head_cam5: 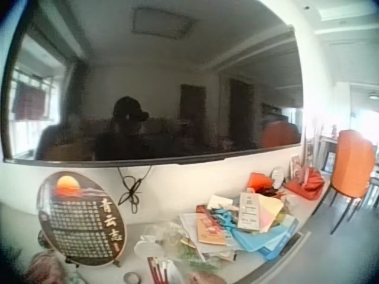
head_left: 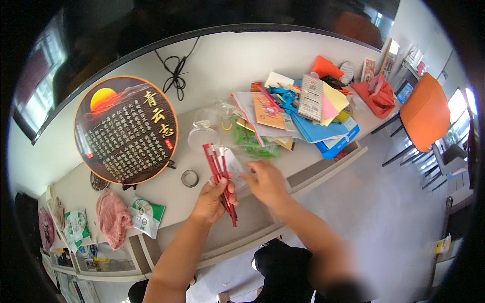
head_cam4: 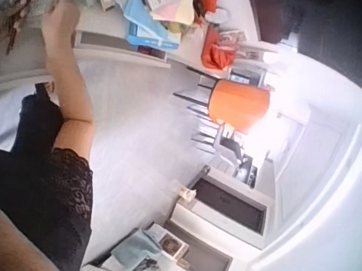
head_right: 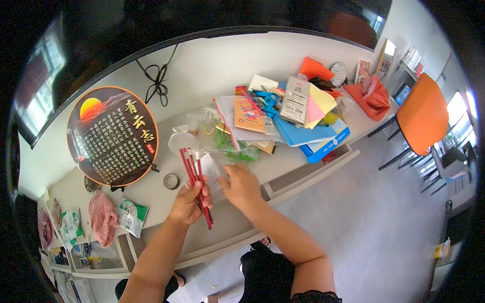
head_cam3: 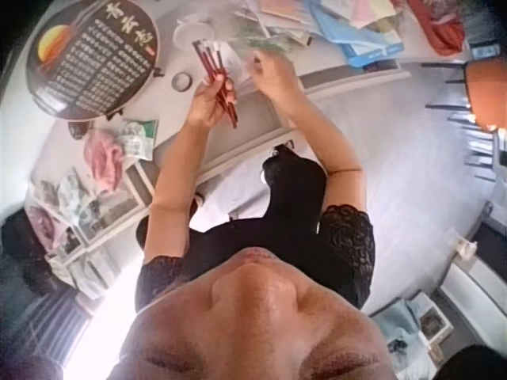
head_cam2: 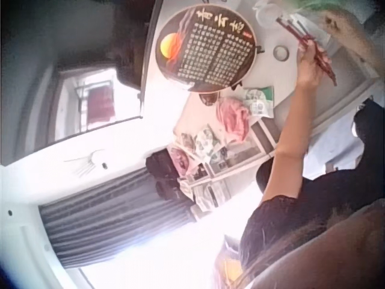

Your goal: The person organizes various items on a low cabinet while sitting on the floor. They handle a black cable, a white tube, a small box, a package of wipes, and a stack of yellow envelopes, placing them into drawers. They also open a container of rubber bands, remove some, and place them back. Finally, they gather red pens and a blue strap from the cabinet surface.

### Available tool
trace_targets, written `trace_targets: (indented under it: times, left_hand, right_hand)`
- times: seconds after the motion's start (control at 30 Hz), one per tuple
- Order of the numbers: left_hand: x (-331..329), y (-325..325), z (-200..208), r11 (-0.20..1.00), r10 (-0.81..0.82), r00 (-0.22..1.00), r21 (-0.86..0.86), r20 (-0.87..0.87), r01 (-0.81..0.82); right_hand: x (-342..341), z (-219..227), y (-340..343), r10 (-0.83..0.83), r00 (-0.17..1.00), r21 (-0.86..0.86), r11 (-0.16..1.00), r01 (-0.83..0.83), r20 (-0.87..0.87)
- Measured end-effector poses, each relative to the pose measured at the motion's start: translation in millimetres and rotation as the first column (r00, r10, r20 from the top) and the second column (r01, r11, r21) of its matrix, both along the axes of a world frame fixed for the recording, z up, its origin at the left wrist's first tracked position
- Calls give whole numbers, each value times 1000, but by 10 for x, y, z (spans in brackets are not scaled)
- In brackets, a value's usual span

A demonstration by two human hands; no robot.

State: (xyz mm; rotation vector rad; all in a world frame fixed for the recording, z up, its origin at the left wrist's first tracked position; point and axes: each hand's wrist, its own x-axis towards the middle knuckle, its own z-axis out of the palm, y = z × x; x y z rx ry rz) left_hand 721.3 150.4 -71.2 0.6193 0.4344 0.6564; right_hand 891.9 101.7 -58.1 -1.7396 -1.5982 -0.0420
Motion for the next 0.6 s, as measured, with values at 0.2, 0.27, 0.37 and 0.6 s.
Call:
trace_targets:
  times: [0.2, 0.27, 0.37, 0.6]
  left_hand:
    - [-85, -87, -90, 1000, 1, 998, -28, 65, 1]
    - [-111, -180, 7, 998, 38, 999, -50, 20, -37]
    - [-283, -268, 64, 998, 57, 998, -7, -19, -58]
    - [-588, -393, 101, 996, 76, 997, -35, -8, -77]
  right_hand:
    - [-118, 419, 622, 74, 996, 116, 991, -67, -55]
    - [-196, 401, 904, 112, 980, 127, 983, -134, 167]
    - [-333, 407, 1182, 166, 822, 9, 979, -203, 545]
    - [-361, 392, 1343, 323, 651, -198, 945, -260, 687]
